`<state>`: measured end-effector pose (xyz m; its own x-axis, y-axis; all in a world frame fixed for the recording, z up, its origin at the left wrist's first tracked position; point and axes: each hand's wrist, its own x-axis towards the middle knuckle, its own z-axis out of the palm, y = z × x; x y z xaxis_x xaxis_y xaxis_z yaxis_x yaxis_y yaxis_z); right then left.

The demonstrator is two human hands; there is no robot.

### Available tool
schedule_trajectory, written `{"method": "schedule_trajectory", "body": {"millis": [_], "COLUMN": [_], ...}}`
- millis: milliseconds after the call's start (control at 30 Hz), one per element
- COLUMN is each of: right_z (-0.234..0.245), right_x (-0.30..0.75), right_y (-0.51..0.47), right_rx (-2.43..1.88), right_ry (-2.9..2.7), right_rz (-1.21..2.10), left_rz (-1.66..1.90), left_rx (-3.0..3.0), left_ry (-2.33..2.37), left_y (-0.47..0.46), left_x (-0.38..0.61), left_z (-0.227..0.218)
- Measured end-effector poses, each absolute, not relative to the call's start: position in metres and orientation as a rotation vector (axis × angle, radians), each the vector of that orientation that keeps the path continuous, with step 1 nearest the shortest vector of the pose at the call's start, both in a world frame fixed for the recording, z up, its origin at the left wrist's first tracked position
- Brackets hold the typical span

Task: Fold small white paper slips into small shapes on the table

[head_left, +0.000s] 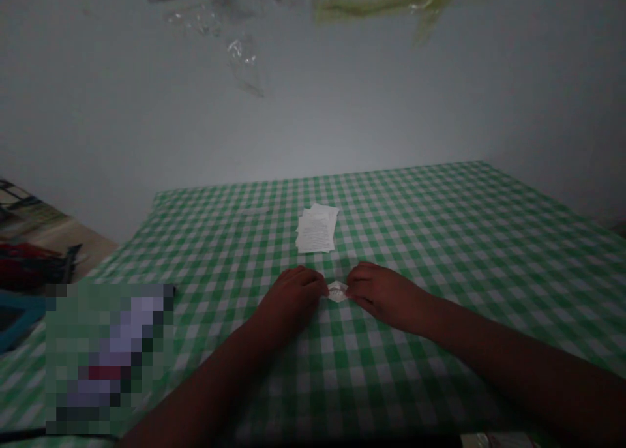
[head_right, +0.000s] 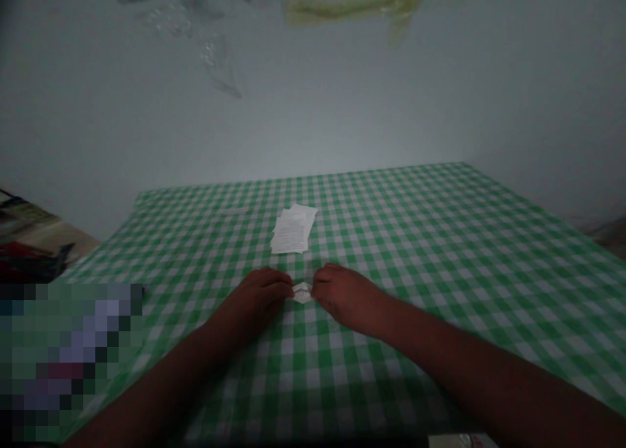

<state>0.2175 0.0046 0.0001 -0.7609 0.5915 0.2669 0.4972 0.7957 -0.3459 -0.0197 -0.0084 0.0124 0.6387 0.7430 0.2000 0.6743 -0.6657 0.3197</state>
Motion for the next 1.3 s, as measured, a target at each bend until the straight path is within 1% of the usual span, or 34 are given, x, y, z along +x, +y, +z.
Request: {"method": "schedule_trajectory", "body": {"millis": [300,567,767,1000,1200,1300], "right_z": [0.003,0.009,0.01,0.008,0.005,0.006], "right_x": [0.214,0.217,0.217,0.217,0.216,0.216], "right_y": [0.004,0.007,0.008,0.009,0.011,0.01], "right_rx": [-0.827,-0.82,-0.836,-0.831,-0.785,-0.808], "right_ry": [-2.626,-2.615,-2.629,-2.623,-2.674,-2.692], "right_rz": [0.36,0.435,0.365,0.366,0.244,0.234], "left_rz": [0.446,0.418,0.373,0.362,0.313,0.285], "left_rx": [2.698,2.54,2.526,2.547,2.57,2.577], "left_ry": [1.218,1.308,1.307,1.28,1.285,1.302], "left_y": [-0.014,-0.014,-0.012,-0.01,-0.009,-0.009], "left_x": [-0.01,-0.014,-0.013,-0.015,-0.016,-0.015], "left_z": [0.008,0.015,0.017,0.015,0.012,0.011]}}
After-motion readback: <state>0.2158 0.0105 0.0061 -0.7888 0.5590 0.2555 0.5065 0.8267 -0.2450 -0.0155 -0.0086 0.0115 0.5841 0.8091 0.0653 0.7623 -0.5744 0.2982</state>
